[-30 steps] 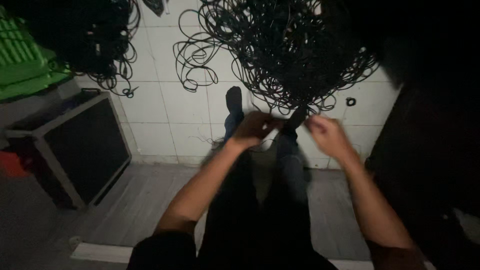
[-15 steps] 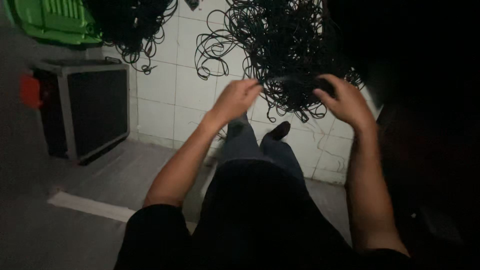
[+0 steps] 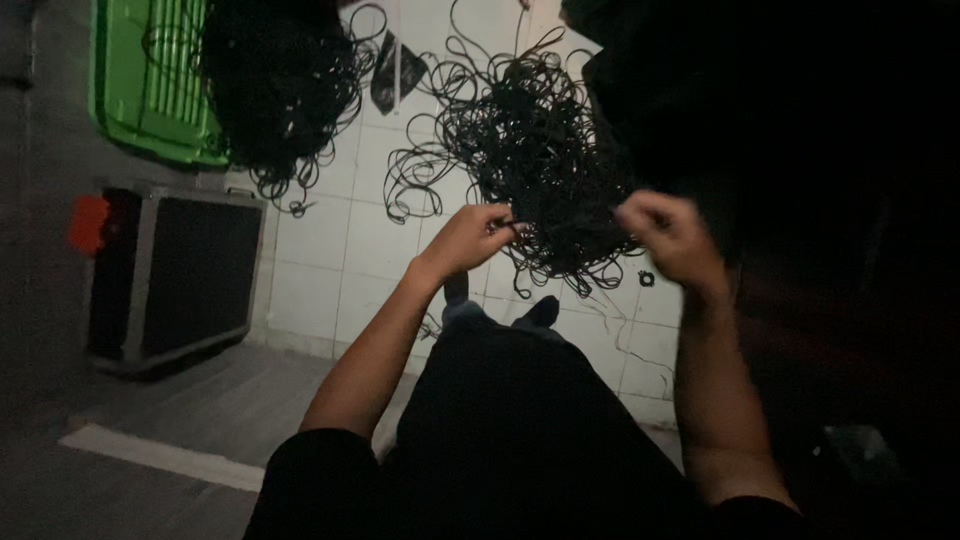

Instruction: The person untangles a large pile of black electronic cables on the floor, gathers them into loops, and then places the wound cables into a large plastic container.

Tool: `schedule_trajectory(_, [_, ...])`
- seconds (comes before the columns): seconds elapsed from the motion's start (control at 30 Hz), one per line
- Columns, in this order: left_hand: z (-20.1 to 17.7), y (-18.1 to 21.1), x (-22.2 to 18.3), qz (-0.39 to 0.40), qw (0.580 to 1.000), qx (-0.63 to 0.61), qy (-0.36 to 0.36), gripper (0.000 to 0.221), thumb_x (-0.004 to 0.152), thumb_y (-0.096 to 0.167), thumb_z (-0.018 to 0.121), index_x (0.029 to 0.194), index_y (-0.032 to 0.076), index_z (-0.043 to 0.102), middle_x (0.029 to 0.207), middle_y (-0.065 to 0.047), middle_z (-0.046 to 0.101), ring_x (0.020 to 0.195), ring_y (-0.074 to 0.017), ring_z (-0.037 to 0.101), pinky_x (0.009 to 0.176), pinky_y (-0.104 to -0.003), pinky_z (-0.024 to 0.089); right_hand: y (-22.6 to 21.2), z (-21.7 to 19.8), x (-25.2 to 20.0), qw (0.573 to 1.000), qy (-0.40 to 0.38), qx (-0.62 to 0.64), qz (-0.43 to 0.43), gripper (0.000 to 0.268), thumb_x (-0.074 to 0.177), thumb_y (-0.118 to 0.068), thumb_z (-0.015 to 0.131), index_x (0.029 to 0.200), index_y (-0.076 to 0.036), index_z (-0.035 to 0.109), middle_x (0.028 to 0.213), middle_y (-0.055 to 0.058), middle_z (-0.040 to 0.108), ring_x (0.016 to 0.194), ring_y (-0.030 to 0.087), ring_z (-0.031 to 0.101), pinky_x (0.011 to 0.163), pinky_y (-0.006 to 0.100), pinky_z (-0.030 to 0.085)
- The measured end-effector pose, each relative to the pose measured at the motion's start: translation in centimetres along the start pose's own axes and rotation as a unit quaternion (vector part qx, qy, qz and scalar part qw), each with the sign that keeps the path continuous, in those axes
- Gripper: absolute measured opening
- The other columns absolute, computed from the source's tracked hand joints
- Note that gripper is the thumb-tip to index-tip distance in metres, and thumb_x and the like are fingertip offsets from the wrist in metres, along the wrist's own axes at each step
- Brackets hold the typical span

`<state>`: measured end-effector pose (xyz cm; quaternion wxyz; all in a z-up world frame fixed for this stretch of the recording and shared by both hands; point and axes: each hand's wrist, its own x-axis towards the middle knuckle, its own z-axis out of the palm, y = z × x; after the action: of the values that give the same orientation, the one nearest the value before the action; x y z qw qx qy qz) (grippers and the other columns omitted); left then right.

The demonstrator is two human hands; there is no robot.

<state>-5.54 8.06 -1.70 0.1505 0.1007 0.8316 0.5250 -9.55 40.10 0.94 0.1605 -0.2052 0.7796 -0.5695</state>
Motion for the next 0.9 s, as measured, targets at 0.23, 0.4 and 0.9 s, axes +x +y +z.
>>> schedule_trajectory(0.23, [-2.4, 1.0, 0.2, -0.036, 0.998, -0.059, 0.002, 0.021, 0.101, 0.022, 0.054, 0.1, 0.005, 0.067, 0.064, -0.008, 0.059, 0.056, -0.0171, 0.048, 0.053, -0.036, 0.039, -4.4, -1.8, 1.5, 0.988, 0.081, -0.118, 0.051, 0.021, 0.102, -0.022, 0.065, 0.112, -0.004, 0.067, 0.084, 0.0, 0.065, 0.071, 0.006, 0.059, 0.062, 0.024, 0.05])
schedule_trajectory(0.4, [-4.2, 1.5, 0.6, 0.077, 0.997, 0.003, -0.004, 0.02, 0.094, 0.023, 0.062, 0.09, 0.004, 0.068, 0.059, -0.008, 0.058, 0.05, -0.0168, 0.051, 0.051, -0.034, 0.041, -6.7, 4.2, 3.6, 0.978, -0.113, -0.148, 0.09, 0.022, 0.095, -0.025, 0.067, 0.105, -0.006, 0.072, 0.069, 0.003, 0.066, 0.052, 0.012, 0.055, 0.05, 0.03, 0.046])
schedule_trajectory(0.9, [-10.4, -6.7, 0.1, -0.014, 0.994, -0.003, 0.109, 0.029, 0.1, 0.024, 0.065, 0.083, 0.0, 0.067, 0.061, -0.01, 0.059, 0.055, -0.0176, 0.051, 0.052, -0.035, 0.04, -7.1, -3.4, -0.3, 0.961, 0.111, -0.22, 0.123, 0.029, 0.105, -0.033, 0.066, 0.115, -0.005, 0.069, 0.095, 0.009, 0.07, 0.082, 0.015, 0.067, 0.077, 0.034, 0.054])
